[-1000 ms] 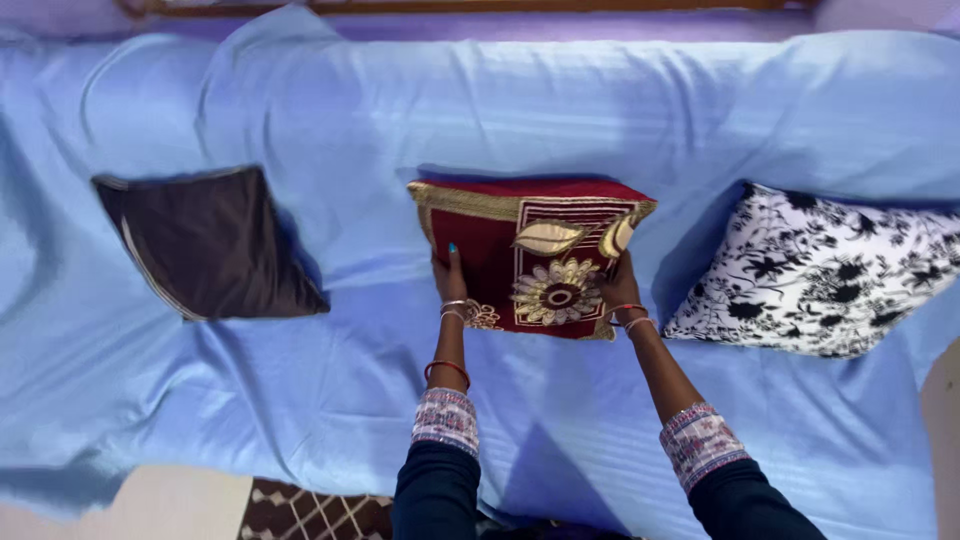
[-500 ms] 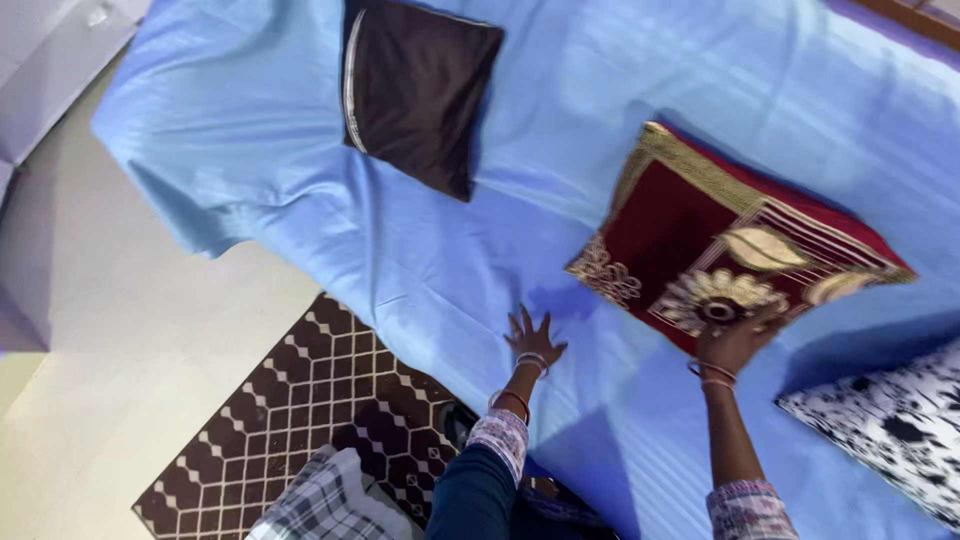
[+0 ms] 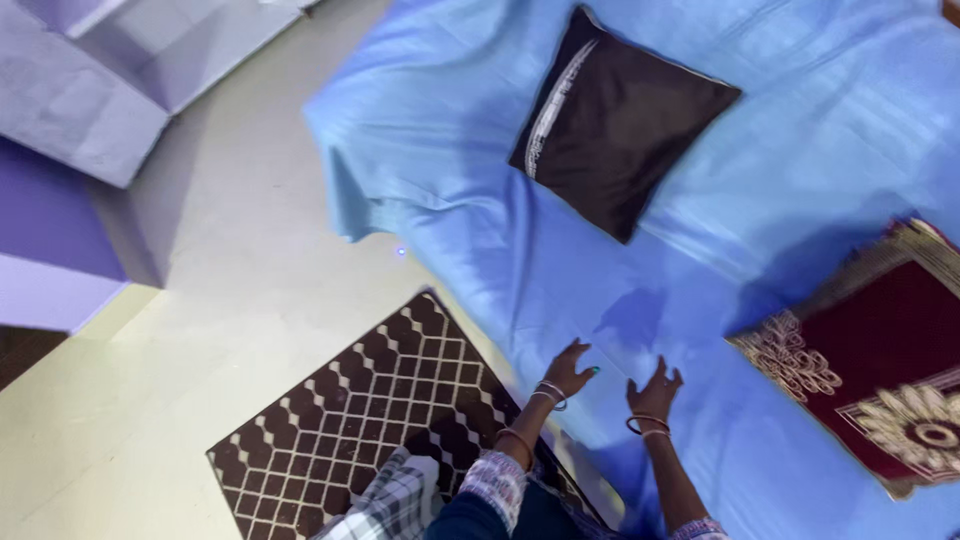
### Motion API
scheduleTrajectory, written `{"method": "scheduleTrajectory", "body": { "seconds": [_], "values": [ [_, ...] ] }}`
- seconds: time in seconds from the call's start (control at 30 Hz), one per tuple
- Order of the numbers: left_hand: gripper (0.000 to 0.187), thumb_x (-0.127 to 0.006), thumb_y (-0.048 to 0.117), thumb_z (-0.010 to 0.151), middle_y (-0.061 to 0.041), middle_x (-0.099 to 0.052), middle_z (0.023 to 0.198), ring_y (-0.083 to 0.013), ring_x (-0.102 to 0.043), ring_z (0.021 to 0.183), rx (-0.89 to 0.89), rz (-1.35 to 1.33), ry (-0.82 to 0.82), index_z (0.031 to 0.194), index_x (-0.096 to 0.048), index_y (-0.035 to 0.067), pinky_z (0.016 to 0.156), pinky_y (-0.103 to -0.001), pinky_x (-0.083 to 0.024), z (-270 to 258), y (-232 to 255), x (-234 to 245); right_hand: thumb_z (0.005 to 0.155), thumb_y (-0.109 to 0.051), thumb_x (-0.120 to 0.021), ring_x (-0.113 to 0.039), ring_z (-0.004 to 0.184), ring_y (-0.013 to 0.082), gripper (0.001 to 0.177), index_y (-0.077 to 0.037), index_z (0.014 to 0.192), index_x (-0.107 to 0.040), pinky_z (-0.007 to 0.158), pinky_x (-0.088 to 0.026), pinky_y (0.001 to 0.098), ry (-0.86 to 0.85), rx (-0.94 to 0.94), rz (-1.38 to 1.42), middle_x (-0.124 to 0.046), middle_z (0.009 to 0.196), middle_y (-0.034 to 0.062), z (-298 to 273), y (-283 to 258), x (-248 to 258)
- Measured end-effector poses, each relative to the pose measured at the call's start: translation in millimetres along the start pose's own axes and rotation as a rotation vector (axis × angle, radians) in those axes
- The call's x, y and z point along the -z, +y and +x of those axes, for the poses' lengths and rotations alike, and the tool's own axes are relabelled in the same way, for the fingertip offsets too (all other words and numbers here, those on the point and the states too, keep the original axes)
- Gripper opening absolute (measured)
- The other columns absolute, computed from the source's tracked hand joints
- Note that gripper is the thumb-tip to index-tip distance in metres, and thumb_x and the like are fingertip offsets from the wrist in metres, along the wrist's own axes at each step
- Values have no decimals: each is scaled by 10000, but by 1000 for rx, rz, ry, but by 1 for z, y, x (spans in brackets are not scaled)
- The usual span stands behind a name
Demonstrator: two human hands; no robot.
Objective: The person smoothes a blue sheet on a bed, arranges several decorative pillows, and then moves to a shelf to organize small decorative items, a glass bowl, and a water pitcher by hand.
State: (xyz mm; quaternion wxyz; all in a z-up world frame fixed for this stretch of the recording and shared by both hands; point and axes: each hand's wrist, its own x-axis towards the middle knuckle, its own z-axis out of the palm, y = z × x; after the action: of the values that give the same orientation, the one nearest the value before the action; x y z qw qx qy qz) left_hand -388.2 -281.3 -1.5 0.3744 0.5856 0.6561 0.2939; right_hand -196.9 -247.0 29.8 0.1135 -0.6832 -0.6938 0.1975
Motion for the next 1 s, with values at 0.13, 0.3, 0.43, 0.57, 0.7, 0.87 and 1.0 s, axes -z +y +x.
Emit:
{"method": "scheduleTrajectory", "body": {
  "seconds": [0.13,0.3,0.43,0.57,0.7,0.87,1.0],
  "values": [
    [454,-750,289,902,-188,-671,1313,-374,-624,1231,221,-59,270,1279,-618,74,1070,-422,-493,-45,-45,107,703,-199,-843,-425,1305,494,862,-16,1453,-459,1098,-401,527,64,312,154,-577,1234,350,3,-105,-27],
    [308,-744,194,897,-124,-748,1152,-284,-737,1054,289,-158,513,1162,-649,68,893,-377,-582,-92,-72,176,686,-199,-855,-436,1269,471,706,-60,1312,-560,1075,-414,517,-3,546,218,-608,1243,256,20,-194,-44],
    [251,-720,112,892,-126,-769,1057,-239,-771,946,300,-273,544,1130,-664,55,803,-365,-607,-127,-81,188,729,-212,-855,-509,1213,408,584,-97,1255,-627,1059,-440,495,-120,595,215,-654,1174,191,30,-231,-51],
    [210,-719,95,915,-120,-771,1033,-239,-775,904,252,-280,581,1116,-683,44,787,-346,-610,-141,-91,209,764,-252,-847,-654,1070,337,501,-111,1209,-661,984,-503,459,-166,599,300,-684,1114,176,31,-261,-57],
    [251,-642,53,891,-122,-769,978,-235,-780,879,302,-424,581,1139,-684,44,759,-346,-620,-127,-112,244,769,-281,-847,-713,1031,326,508,-118,1214,-661,923,-553,434,-268,547,309,-677,1110,196,40,-296,-72],
    [222,-674,90,913,-120,-767,1016,-251,-763,899,241,-86,570,1130,-690,46,780,-352,-621,-69,-165,331,829,-301,-821,-700,1091,356,473,-141,1241,-654,893,-580,430,-443,493,331,-603,1235,240,82,-364,-113],
    [234,-739,136,893,-132,-751,1083,-274,-754,958,75,-144,673,1100,-690,37,823,-365,-621,22,-213,433,809,-296,-823,-748,1034,334,486,-138,1236,-653,853,-614,427,-427,516,404,-661,1188,211,154,-439,-159]
  ]
}}
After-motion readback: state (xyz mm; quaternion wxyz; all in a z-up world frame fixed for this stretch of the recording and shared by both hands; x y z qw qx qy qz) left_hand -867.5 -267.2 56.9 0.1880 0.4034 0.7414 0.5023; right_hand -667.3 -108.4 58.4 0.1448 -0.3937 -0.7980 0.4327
